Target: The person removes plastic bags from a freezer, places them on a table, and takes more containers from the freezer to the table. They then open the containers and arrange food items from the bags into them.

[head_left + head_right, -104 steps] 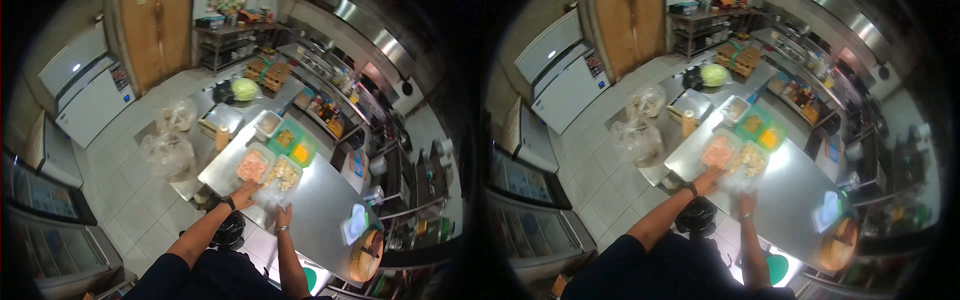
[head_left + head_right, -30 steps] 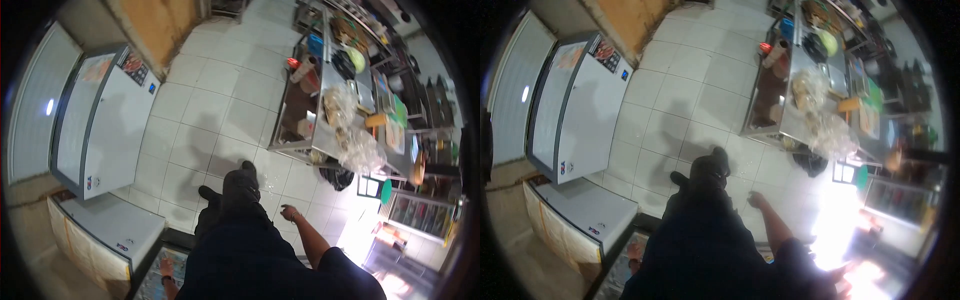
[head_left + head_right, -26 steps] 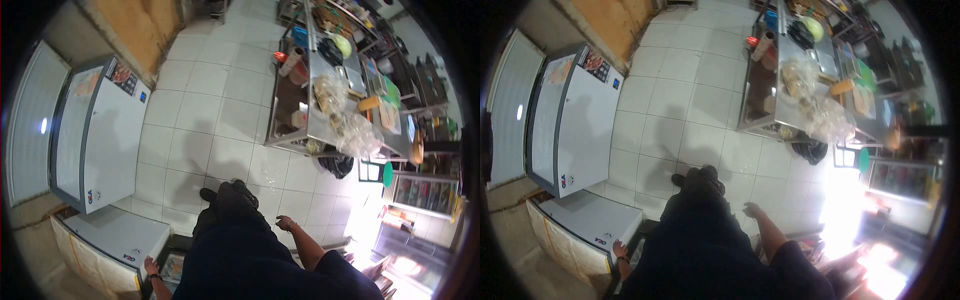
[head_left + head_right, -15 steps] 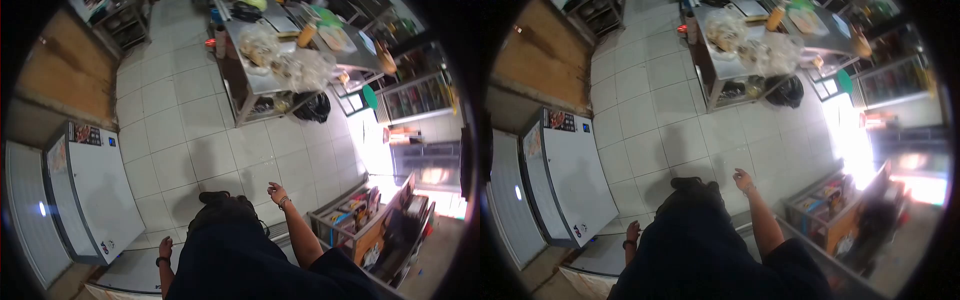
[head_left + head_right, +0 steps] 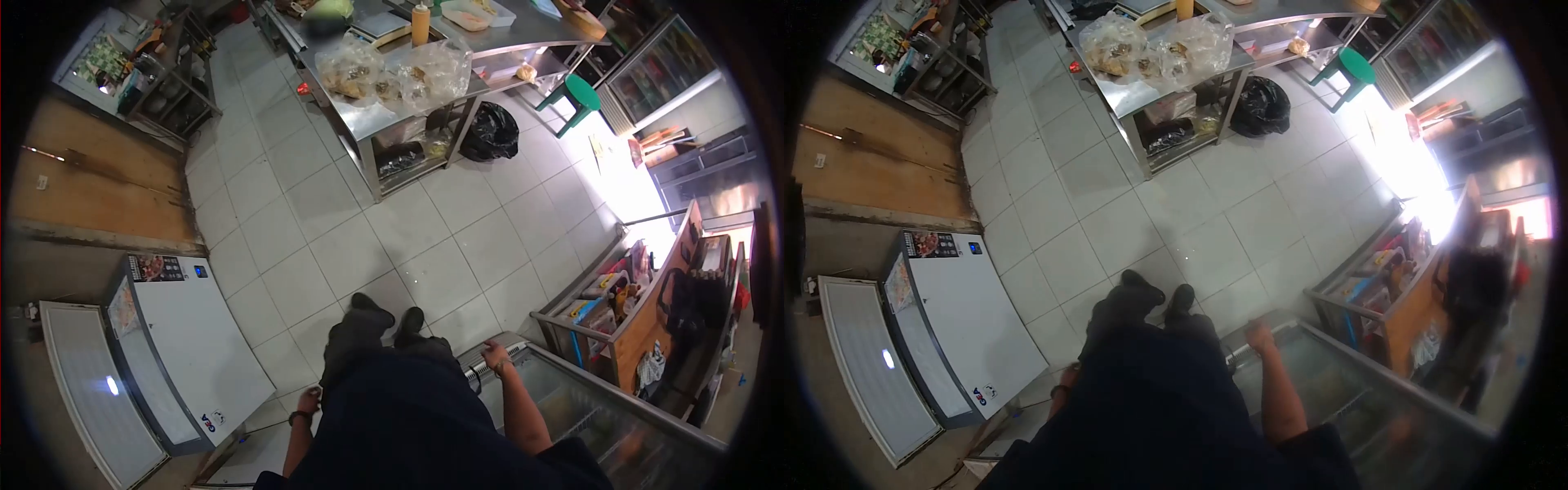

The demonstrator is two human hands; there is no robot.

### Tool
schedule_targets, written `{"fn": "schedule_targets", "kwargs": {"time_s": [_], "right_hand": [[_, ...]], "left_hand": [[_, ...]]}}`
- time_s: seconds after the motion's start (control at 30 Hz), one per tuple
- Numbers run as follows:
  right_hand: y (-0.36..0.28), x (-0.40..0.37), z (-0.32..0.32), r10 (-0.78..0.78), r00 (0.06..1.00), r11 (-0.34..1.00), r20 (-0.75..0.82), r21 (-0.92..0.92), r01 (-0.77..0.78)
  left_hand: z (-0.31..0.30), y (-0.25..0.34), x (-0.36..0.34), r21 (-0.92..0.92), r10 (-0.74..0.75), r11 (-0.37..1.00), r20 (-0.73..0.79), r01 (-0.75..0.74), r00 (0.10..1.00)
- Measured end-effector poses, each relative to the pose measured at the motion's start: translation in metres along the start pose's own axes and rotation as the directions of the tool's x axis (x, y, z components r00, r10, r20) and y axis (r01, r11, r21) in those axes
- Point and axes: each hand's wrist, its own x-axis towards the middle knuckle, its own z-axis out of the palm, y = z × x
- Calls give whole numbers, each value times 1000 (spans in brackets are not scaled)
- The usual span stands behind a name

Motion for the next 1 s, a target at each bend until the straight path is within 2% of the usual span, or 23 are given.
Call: {"fn": "schedule_targets", "kwargs": {"time_s": [0.07,0.13,0.17,0.2,0.23,0.3,0.33,0.37,0.4,0.43,0.5,0.53,0.57,0.6,0.63,0.67,0.7,0.73,0.8,0.87,0.93,0.97,1.0], "right_hand": [[32,2,9,-4,1000,1000,-9,-4,4],[74,13,33,50,998,952,-36,303,-37],[82,11,32,39,999,951,-38,308,-25],[86,12,34,115,993,901,-3,421,-103],[81,11,36,183,982,834,46,521,-180],[57,-8,20,271,956,637,115,723,-268],[64,-4,25,251,964,656,91,716,-239],[90,6,44,182,983,760,19,632,-153],[125,19,69,81,993,886,-85,463,-33],[148,28,86,23,988,927,-152,373,36],[117,36,72,20,986,919,-163,391,46],[103,36,63,66,988,861,-139,509,14],[93,28,54,130,985,784,-110,620,-35],[88,12,44,211,974,684,-80,724,-89],[86,-2,39,289,956,563,-54,817,-124],[84,-6,44,303,937,640,-174,766,-65],[63,-19,21,354,934,498,-43,854,-149],[73,-15,31,379,924,494,-48,855,-158],[105,-8,62,416,903,636,-103,743,-208],[137,1,102,441,897,707,-8,619,-342],[96,-15,50,479,843,265,246,875,-406],[90,-14,22,491,837,244,241,884,-398],[88,-11,-3,391,885,626,251,633,-456]], "left_hand": [[10,-13,2,322,57,942,137,-99,989],[12,-14,8,353,69,928,158,-121,985],[12,-13,14,364,75,922,162,-130,984],[9,-10,24,312,110,936,185,-165,976],[6,-11,38,258,144,946,205,-195,968],[-9,3,68,229,107,963,173,-145,979],[-21,35,67,183,23,982,157,-52,987],[-33,66,72,143,-26,990,144,5,989],[-44,96,78,126,-30,992,134,13,990],[-50,112,101,103,25,994,86,-34,996],[-67,146,155,226,367,898,94,-379,926],[-73,157,192,301,470,828,88,-473,878],[-77,174,223,452,628,657,114,-604,769],[-81,193,253,595,763,447,135,-668,632],[-77,245,241,347,592,755,4,-557,806],[-78,300,214,56,338,941,-54,-335,940],[-73,342,207,21,355,935,-29,-354,935],[-69,377,201,-18,368,930,-12,-368,930],[-53,437,190,-19,409,912,16,-409,912],[-25,489,192,-21,454,891,51,-453,890],[5,517,208,58,490,867,72,-494,869],[23,533,215,69,504,858,90,-510,859],[41,546,220,125,461,871,121,-474,879]]}}
